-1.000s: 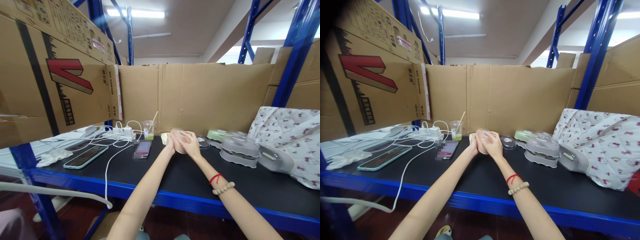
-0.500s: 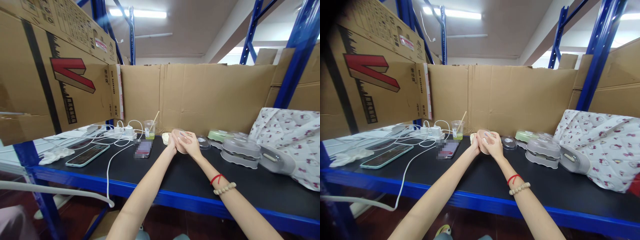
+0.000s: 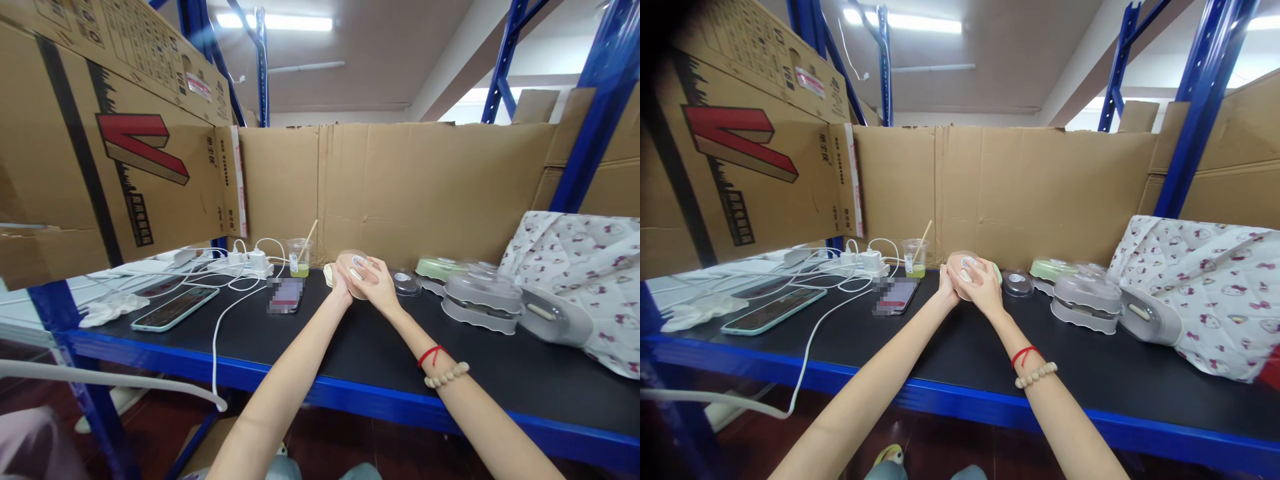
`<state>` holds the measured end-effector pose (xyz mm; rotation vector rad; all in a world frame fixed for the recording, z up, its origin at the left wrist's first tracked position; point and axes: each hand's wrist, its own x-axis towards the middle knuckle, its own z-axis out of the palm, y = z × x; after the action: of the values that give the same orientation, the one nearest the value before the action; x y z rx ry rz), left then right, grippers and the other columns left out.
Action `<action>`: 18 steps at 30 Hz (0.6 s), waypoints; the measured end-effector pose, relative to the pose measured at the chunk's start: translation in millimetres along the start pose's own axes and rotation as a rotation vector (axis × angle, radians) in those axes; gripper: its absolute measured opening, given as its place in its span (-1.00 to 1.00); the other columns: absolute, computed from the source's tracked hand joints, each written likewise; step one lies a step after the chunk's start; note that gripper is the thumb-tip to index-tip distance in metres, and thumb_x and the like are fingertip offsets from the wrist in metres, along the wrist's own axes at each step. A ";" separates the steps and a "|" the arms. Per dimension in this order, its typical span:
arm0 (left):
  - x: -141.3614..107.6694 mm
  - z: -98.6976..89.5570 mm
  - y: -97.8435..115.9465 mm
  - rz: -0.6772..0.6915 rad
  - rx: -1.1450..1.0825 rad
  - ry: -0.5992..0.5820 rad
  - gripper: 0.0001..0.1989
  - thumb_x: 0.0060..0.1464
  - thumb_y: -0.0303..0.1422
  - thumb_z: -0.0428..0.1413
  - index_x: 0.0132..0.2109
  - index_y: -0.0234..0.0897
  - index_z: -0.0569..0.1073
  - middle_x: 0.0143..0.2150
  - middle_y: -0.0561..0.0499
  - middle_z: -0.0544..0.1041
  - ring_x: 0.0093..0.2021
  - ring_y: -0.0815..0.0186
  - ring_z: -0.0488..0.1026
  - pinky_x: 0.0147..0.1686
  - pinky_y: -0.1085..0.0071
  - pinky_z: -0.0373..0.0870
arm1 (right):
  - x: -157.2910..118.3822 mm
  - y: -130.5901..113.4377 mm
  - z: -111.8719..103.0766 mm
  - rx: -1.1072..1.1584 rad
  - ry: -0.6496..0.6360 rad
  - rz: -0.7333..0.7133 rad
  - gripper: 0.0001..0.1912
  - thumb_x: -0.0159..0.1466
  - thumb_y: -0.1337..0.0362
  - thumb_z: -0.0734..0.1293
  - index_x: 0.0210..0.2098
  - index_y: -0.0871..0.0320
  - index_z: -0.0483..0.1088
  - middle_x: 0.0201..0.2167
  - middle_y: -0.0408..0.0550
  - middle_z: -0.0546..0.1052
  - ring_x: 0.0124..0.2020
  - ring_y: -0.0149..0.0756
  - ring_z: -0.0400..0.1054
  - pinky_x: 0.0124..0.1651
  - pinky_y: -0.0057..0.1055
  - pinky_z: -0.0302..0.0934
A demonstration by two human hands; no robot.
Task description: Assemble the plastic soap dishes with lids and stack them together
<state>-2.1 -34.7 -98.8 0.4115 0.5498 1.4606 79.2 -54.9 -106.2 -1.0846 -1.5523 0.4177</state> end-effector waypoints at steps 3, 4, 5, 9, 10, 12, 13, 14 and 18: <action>-10.4 4.9 4.9 0.021 0.034 -0.036 -0.48 0.18 -0.04 -0.20 -0.19 -0.44 0.39 -0.40 -0.12 0.46 -0.45 0.29 0.45 -0.35 0.41 0.40 | 1.5 1.9 -0.4 0.050 -0.027 0.000 -0.53 -0.10 0.12 0.40 -0.17 0.04 0.47 0.06 -0.09 0.28 0.09 -0.32 0.21 0.25 -0.33 0.06; -13.3 6.5 6.3 0.061 0.048 -0.035 -0.58 0.17 -0.12 -0.12 -0.21 -0.43 0.40 -0.43 -0.08 0.45 -0.48 0.32 0.43 -0.35 0.43 0.39 | 2.4 2.3 -0.9 0.066 -0.021 0.013 -0.53 -0.08 0.09 0.39 -0.16 0.06 0.46 0.06 -0.07 0.28 0.10 -0.32 0.20 0.26 -0.33 0.05; -15.5 7.8 7.4 0.095 0.059 -0.030 -0.67 0.16 -0.20 -0.06 -0.23 -0.41 0.40 -0.45 -0.05 0.45 -0.50 0.35 0.42 -0.33 0.44 0.39 | 3.3 2.4 -1.8 0.077 -0.003 0.039 -0.52 -0.06 0.07 0.37 -0.14 0.08 0.44 0.06 -0.05 0.28 0.12 -0.31 0.19 0.27 -0.33 0.03; -17.1 9.7 10.0 0.102 0.059 -0.039 -0.64 0.17 -0.20 -0.11 -0.27 -0.41 0.42 -0.43 -0.09 0.48 -0.44 0.30 0.45 -0.25 0.38 0.39 | 5.1 -1.5 -6.9 0.112 0.057 0.293 -0.35 0.06 0.00 0.26 0.11 0.12 0.21 0.12 0.03 0.24 0.15 -0.28 0.15 0.22 -0.29 0.12; -16.2 9.5 10.4 0.099 0.059 -0.050 -0.61 0.17 -0.17 -0.13 -0.28 -0.41 0.42 -0.40 -0.11 0.49 -0.41 0.28 0.46 -0.23 0.37 0.39 | 4.6 -4.0 -8.3 0.137 0.016 0.378 -0.32 0.09 -0.02 0.23 0.15 0.12 0.14 0.12 0.04 0.25 0.10 -0.26 0.22 0.12 -0.27 0.23; -14.1 8.9 11.1 0.132 0.072 -0.038 -0.62 0.17 -0.17 -0.13 -0.28 -0.40 0.42 -0.38 -0.11 0.49 -0.37 0.27 0.46 -0.22 0.38 0.38 | 2.3 -10.4 -10.7 0.209 -0.124 0.532 -0.34 0.15 -0.04 0.15 0.18 0.11 0.07 0.02 0.09 0.35 -0.13 -0.24 0.39 -0.19 -0.28 0.39; -13.2 8.7 11.5 0.153 0.085 -0.017 -0.64 0.17 -0.19 -0.11 -0.28 -0.39 0.42 -0.37 -0.10 0.50 -0.37 0.28 0.46 -0.23 0.40 0.38 | 0.9 -14.0 -11.7 0.248 -0.189 0.584 -0.36 0.18 -0.05 0.11 0.17 0.12 0.07 -0.06 0.10 0.40 -0.28 -0.28 0.43 -0.35 -0.33 0.39; -12.7 8.8 11.8 0.171 0.098 0.006 -0.66 0.16 -0.21 -0.10 -0.28 -0.38 0.42 -0.38 -0.08 0.50 -0.38 0.30 0.46 -0.25 0.41 0.38 | -0.4 -17.4 -12.6 0.284 -0.233 0.617 -0.38 0.20 -0.04 0.10 0.17 0.14 0.08 -0.14 0.10 0.45 -0.42 -0.33 0.43 -0.46 -0.39 0.36; -13.8 9.9 13.3 0.199 0.157 0.094 -0.70 0.16 -0.24 -0.08 -0.31 -0.37 0.42 -0.41 -0.03 0.48 -0.45 0.36 0.42 -0.36 0.48 0.37 | -2.6 -25.3 -15.6 0.386 -0.184 0.619 -0.48 0.21 0.06 0.16 0.10 0.15 0.16 -0.20 0.05 0.47 -0.58 -0.50 0.36 -0.59 -0.56 0.28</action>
<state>-7.6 -46.7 -81.7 0.5352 0.7179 1.6399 83.0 -74.4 -83.9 -1.2239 -1.1899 1.2144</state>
